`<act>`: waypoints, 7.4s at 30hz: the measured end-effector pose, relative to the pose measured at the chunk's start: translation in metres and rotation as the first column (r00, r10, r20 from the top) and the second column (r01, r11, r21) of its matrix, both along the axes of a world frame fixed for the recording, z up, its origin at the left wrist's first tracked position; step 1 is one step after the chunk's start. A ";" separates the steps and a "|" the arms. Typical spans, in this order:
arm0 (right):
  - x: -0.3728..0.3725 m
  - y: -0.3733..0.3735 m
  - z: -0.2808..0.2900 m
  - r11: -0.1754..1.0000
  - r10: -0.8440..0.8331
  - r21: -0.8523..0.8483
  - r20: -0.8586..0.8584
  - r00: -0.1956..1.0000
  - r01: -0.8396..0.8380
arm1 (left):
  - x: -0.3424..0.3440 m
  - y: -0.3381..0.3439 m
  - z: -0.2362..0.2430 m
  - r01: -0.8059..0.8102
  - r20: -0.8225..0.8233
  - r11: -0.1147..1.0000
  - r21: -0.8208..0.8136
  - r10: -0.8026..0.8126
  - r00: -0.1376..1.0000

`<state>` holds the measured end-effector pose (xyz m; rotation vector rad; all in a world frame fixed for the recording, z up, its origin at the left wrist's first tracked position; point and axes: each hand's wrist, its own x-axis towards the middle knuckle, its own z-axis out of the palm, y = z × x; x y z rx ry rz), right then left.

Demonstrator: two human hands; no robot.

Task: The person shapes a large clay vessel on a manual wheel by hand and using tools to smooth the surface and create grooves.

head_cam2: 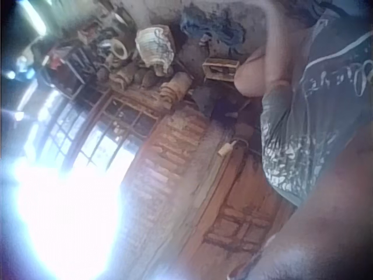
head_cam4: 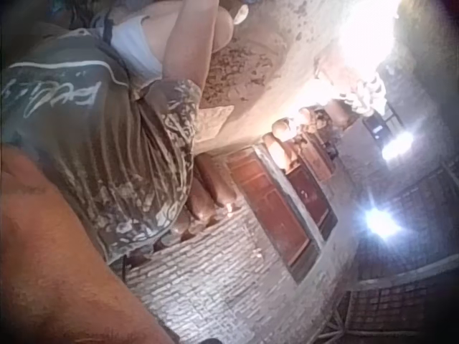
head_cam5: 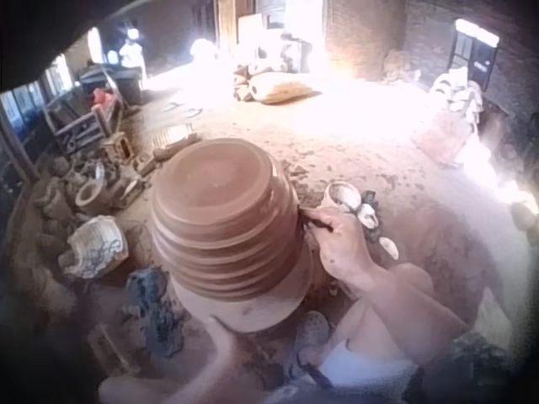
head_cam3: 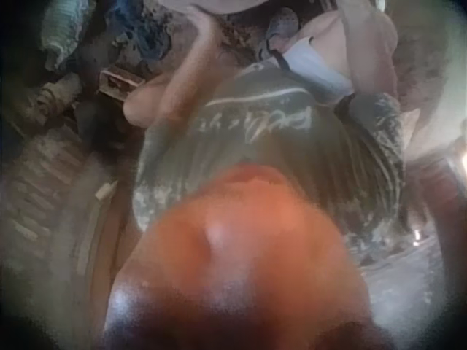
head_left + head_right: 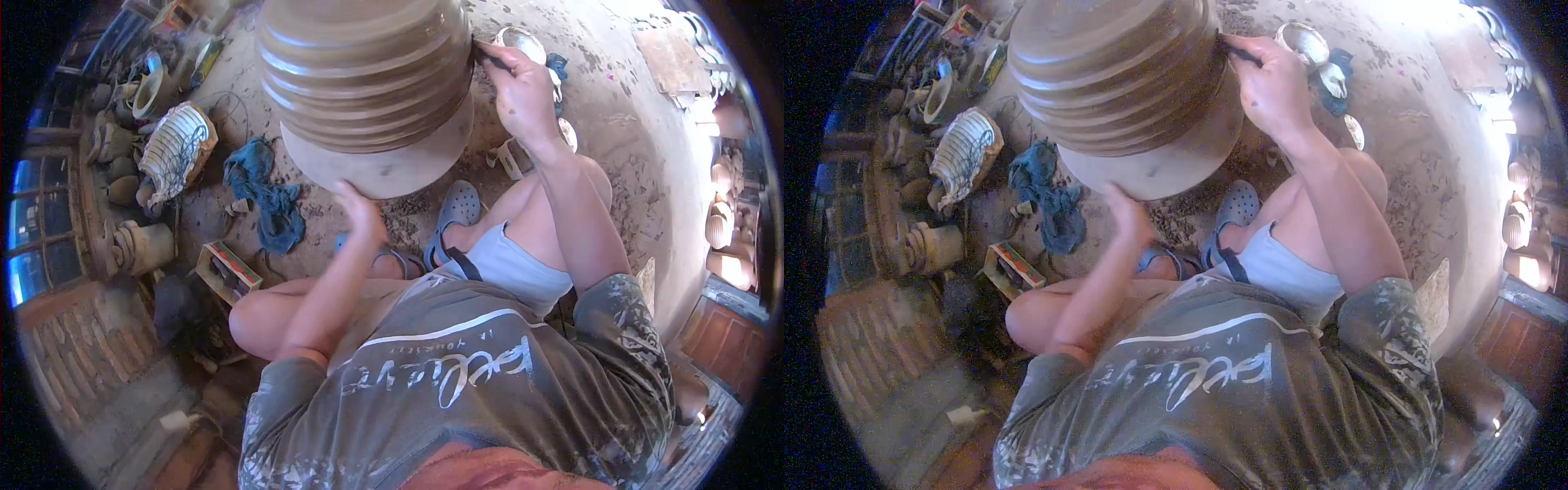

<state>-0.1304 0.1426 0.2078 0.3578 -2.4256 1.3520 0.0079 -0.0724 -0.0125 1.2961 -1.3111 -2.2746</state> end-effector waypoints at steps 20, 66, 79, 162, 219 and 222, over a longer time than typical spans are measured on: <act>-0.008 0.014 -0.002 0.995 -0.057 0.081 -0.034 0.998 0.060 | 0.025 0.013 0.025 0.316 -0.004 0.868 0.384 -0.340 0.940; 0.002 0.002 -0.028 0.999 0.022 0.027 0.060 0.998 -0.024 | -0.022 -0.064 -0.009 0.083 -0.122 0.986 0.142 -0.066 0.990; 0.011 0.005 -0.023 0.999 -0.012 -0.033 0.126 0.992 0.016 | -0.036 -0.071 0.020 0.072 -0.169 0.979 0.191 -0.040 0.985; 0.006 0.012 -0.062 0.995 -0.076 -0.060 0.089 0.993 0.082 | 0.005 -0.004 0.019 0.215 -0.037 0.949 0.231 -0.212 0.976; 0.012 -0.005 -0.063 0.979 -0.022 -0.202 0.038 0.999 0.029 | 0.051 0.049 -0.002 0.484 0.091 0.799 0.357 -0.545 0.834; 0.016 -0.009 -0.057 0.993 -0.013 -0.114 -0.038 0.999 0.009 | 0.000 -0.038 -0.024 0.182 -0.181 0.951 0.251 -0.139 0.974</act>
